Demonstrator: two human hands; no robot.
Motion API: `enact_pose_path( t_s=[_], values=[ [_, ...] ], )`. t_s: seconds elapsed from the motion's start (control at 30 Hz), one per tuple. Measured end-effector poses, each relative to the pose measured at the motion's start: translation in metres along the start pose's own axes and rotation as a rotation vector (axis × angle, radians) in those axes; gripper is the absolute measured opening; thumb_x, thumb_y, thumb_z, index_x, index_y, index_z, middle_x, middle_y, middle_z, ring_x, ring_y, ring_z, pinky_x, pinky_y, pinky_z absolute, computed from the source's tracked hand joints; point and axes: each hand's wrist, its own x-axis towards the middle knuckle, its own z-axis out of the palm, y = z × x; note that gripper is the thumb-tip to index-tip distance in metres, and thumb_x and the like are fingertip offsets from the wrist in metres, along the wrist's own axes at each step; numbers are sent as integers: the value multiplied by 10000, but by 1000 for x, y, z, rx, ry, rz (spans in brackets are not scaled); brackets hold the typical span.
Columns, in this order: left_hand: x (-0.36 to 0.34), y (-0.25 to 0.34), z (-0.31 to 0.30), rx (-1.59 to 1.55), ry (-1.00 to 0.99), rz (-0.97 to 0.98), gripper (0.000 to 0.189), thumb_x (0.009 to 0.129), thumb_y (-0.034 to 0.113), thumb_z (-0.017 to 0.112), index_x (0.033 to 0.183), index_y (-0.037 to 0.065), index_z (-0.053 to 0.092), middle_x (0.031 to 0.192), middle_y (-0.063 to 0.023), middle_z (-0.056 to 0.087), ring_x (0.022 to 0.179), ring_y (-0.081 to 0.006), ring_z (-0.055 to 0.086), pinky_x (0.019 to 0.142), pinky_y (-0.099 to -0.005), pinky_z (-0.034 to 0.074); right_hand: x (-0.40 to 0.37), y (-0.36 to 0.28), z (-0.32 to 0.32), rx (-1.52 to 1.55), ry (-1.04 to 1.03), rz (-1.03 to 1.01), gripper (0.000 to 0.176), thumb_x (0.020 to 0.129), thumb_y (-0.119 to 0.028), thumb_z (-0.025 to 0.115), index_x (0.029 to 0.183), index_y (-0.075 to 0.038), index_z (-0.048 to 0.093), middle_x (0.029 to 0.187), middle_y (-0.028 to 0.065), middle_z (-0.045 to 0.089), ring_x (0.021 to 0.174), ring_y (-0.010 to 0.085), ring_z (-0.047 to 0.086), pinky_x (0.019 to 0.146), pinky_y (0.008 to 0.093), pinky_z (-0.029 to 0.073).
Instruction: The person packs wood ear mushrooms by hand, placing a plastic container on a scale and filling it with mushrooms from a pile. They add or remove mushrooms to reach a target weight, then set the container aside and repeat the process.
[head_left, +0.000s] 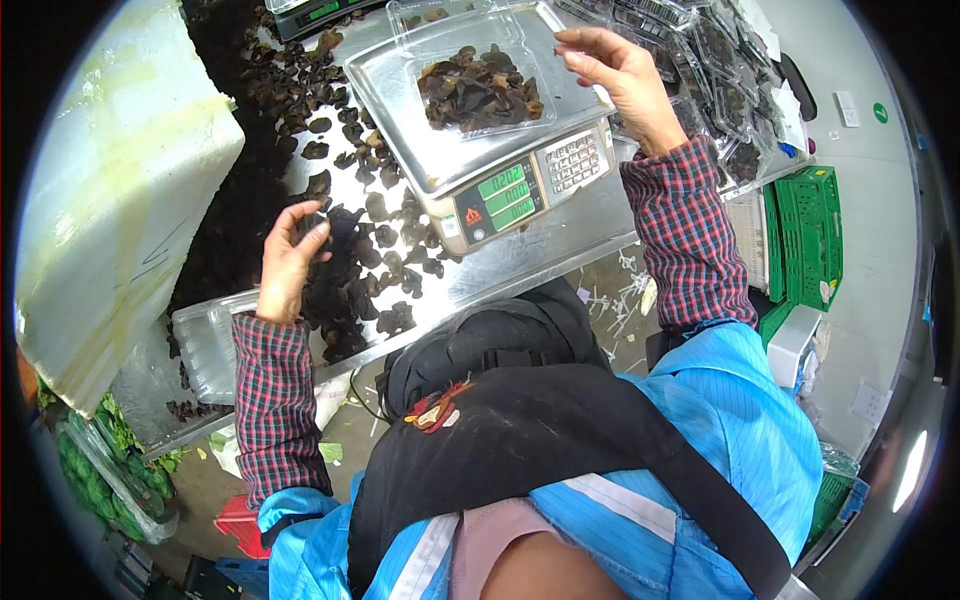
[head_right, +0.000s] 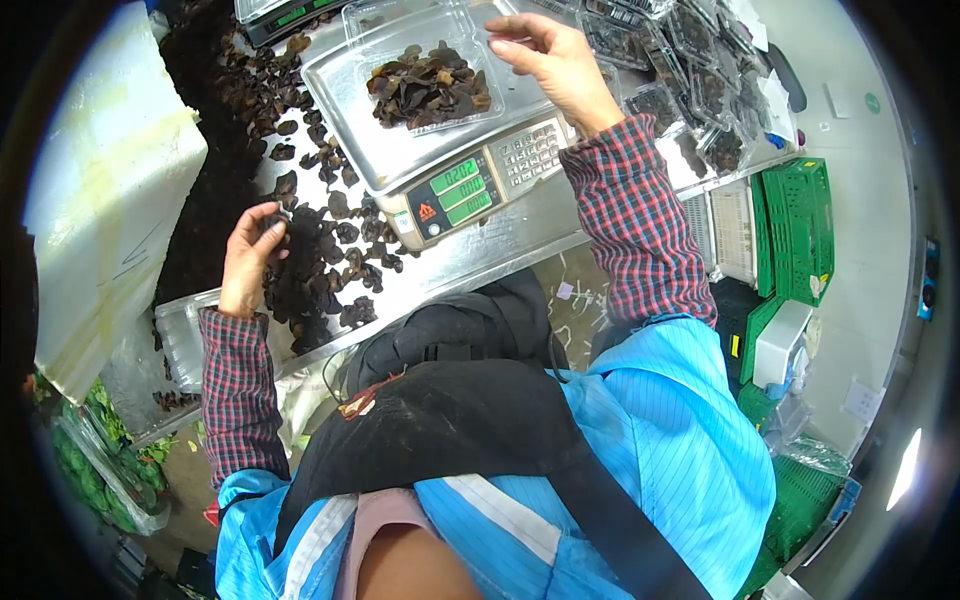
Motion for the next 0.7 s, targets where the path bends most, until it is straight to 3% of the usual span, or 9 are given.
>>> enact_pose_path(
  t_s=[0.03,0.1,0.13,0.2,0.23,0.37,0.5,0.53,0.7],
  values=[
    [6,-13,-4,257,0,152,383,840,124,705,1200,62,591,1091,-66,615,1020,-209,586,892,-323,478,-2,9,-2,5,3,35,317,894,-209,666,1181,-76,651,1054,35,683,943,101,608,787,241,482],
    [4,-23,-7,853,139,375,441,800,164,730,1204,49,599,1214,-113,589,1147,-282,537,1004,-364,400,-1,27,-1,16,5,78,298,894,-181,656,1173,-77,655,1048,24,682,901,95,592,777,240,479],
    [3,-14,0,736,122,384,468,773,192,742,1200,56,609,1283,-143,548,1180,-305,514,1013,-385,392,4,35,2,-54,11,45,296,883,-151,649,1169,-73,655,1054,21,680,900,99,589,786,248,482],
    [4,-2,14,573,92,309,444,792,166,734,1203,54,608,1251,-117,558,1151,-261,533,981,-357,410,17,48,15,-239,39,-65,316,844,-65,624,1158,-79,660,1063,23,670,910,123,590,830,282,486],
    [4,5,21,533,84,288,438,798,156,730,1204,51,606,1239,-110,560,1139,-244,540,966,-345,418,23,48,23,-319,24,-51,392,833,-19,594,1212,-112,631,1151,47,632,984,174,595,893,316,482],
    [12,15,42,471,21,318,399,820,133,713,1195,50,605,1169,-98,584,1072,-224,585,889,-330,472,55,73,60,-640,-79,-333,539,805,27,620,1304,-164,551,1315,68,527,1171,235,529,1009,350,440],
    [11,21,53,395,14,269,375,822,130,713,1175,49,615,1155,-94,589,1083,-232,583,885,-337,484,60,62,62,-694,-261,-475,504,774,-38,680,1252,-160,575,1200,50,582,1125,269,536,960,360,458],
    [10,21,54,393,30,263,369,826,126,712,1175,49,617,1137,-94,594,1061,-218,586,874,-320,485,56,56,62,-613,-255,-474,414,770,-54,691,1168,-142,614,1141,43,596,1083,270,550,928,366,468],
    [10,13,53,400,29,240,359,833,116,708,1174,44,621,1087,-79,601,954,-173,596,825,-295,497,61,69,66,-651,-216,-362,289,773,-65,699,1054,-108,646,1065,62,612,974,270,595,869,371,492]
  ],
)
